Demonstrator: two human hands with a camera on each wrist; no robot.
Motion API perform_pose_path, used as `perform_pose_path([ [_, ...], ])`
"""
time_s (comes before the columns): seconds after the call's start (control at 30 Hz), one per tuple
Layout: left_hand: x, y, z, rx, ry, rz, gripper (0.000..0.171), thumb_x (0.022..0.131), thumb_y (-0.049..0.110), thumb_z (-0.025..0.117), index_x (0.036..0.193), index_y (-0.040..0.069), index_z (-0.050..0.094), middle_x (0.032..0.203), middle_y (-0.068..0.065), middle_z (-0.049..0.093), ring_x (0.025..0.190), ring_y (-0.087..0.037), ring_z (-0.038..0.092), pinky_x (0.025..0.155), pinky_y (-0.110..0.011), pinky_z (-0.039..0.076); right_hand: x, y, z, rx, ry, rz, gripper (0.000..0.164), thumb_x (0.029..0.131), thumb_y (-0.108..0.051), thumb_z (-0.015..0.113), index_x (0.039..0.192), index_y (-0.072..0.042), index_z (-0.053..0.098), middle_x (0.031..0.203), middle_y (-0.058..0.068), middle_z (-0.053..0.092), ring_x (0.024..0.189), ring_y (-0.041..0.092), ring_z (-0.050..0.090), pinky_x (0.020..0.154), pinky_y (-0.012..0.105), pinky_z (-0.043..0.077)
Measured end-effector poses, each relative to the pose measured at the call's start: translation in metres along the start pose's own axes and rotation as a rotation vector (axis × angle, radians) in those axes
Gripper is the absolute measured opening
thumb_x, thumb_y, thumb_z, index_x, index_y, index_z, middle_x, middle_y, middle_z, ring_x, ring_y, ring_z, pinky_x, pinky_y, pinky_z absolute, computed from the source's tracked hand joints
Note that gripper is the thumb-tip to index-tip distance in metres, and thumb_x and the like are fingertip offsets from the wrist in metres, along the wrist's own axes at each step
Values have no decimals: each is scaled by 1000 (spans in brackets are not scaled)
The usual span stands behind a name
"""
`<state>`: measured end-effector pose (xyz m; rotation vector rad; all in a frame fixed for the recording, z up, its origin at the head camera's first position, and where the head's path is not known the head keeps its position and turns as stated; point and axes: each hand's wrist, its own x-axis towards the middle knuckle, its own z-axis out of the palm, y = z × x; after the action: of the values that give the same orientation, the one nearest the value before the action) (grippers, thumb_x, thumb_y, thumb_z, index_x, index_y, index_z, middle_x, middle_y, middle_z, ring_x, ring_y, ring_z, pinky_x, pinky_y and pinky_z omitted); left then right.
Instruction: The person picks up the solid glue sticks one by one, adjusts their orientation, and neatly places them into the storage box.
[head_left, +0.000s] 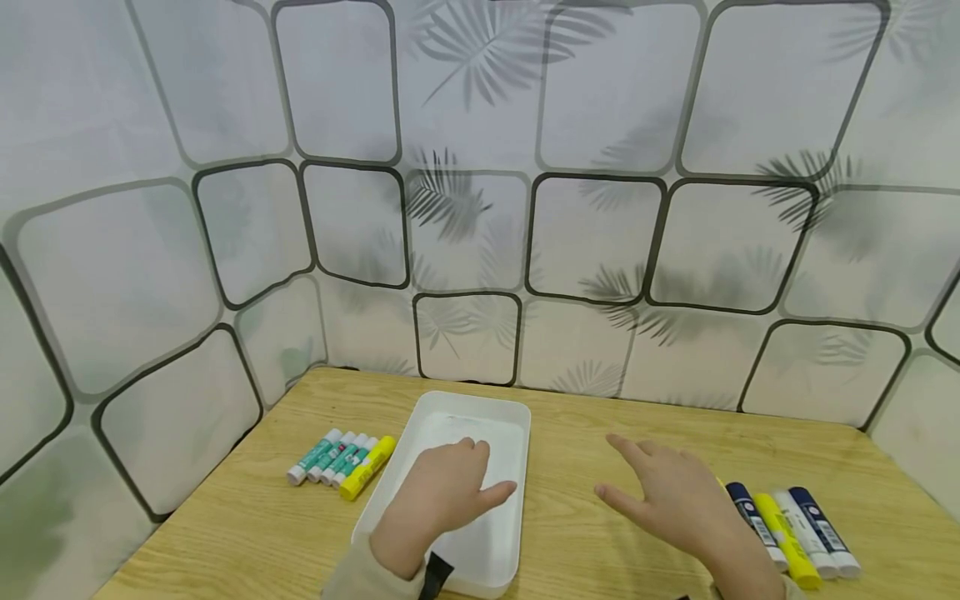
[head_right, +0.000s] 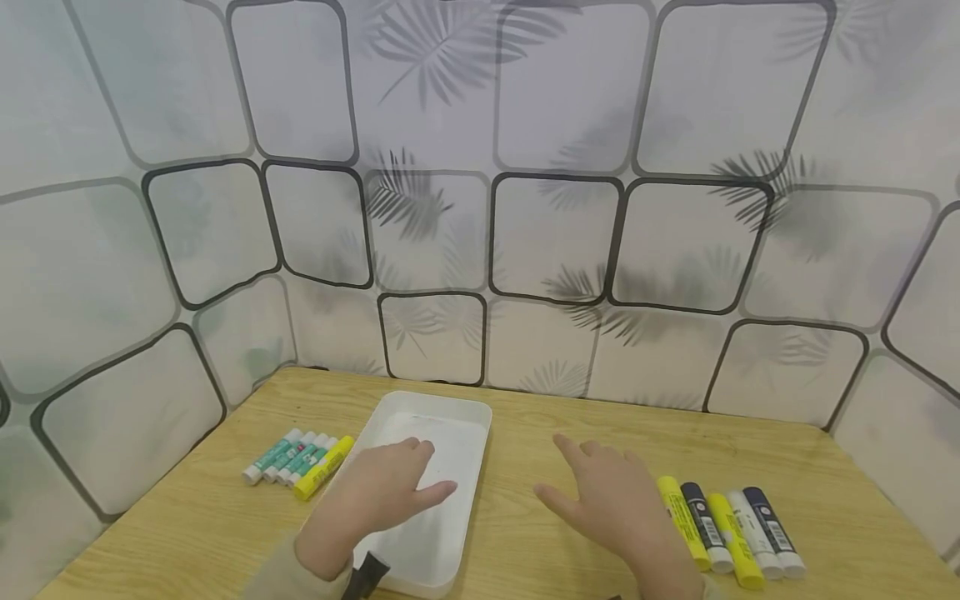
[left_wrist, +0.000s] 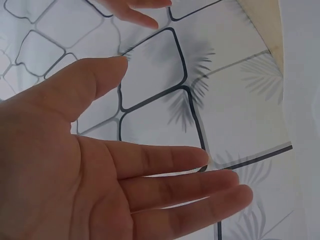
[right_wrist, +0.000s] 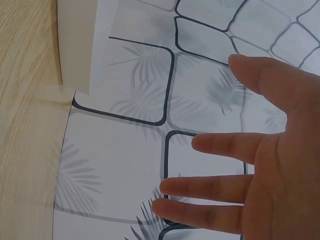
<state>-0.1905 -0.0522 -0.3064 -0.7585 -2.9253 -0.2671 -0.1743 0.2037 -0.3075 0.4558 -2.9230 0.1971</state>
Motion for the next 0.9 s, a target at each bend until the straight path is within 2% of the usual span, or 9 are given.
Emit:
perform_pose_path([
  [0.3,1,15,13,61,19,73,38,80,44,58,75,7,55,62,1,46,50,-12,45,46,-28,38,-1,-2,-1,36,-22,-8,74,77,-66,44,128,-12,46,109,13,57,94,32,56,78,52,42],
  [0.37,2,18,18,64,-4,75,37,79,44,58,71,8,54,59,2,45,49,-12,44,45,-28,38,-1,-1,-1,38,-22,-7,74,77,-66,45,128,-12,47,110,13,57,94,32,56,77,52,42],
  [0.57,2,25,32,106,-136,70,37,78,44,60,62,11,52,54,4,43,47,-10,41,46,-27,39,-2,0,-1,40,-13,-9,74,77,-66,44,127,-12,47,110,13,57,94,31,56,76,50,43],
  [0.9,-1,34,49,248,-172,89,35,74,44,65,57,16,52,55,6,47,48,-8,42,46,-26,39,-1,3,-2,55,-41,13,75,75,-68,45,127,-13,47,110,12,57,91,29,57,74,49,44],
])
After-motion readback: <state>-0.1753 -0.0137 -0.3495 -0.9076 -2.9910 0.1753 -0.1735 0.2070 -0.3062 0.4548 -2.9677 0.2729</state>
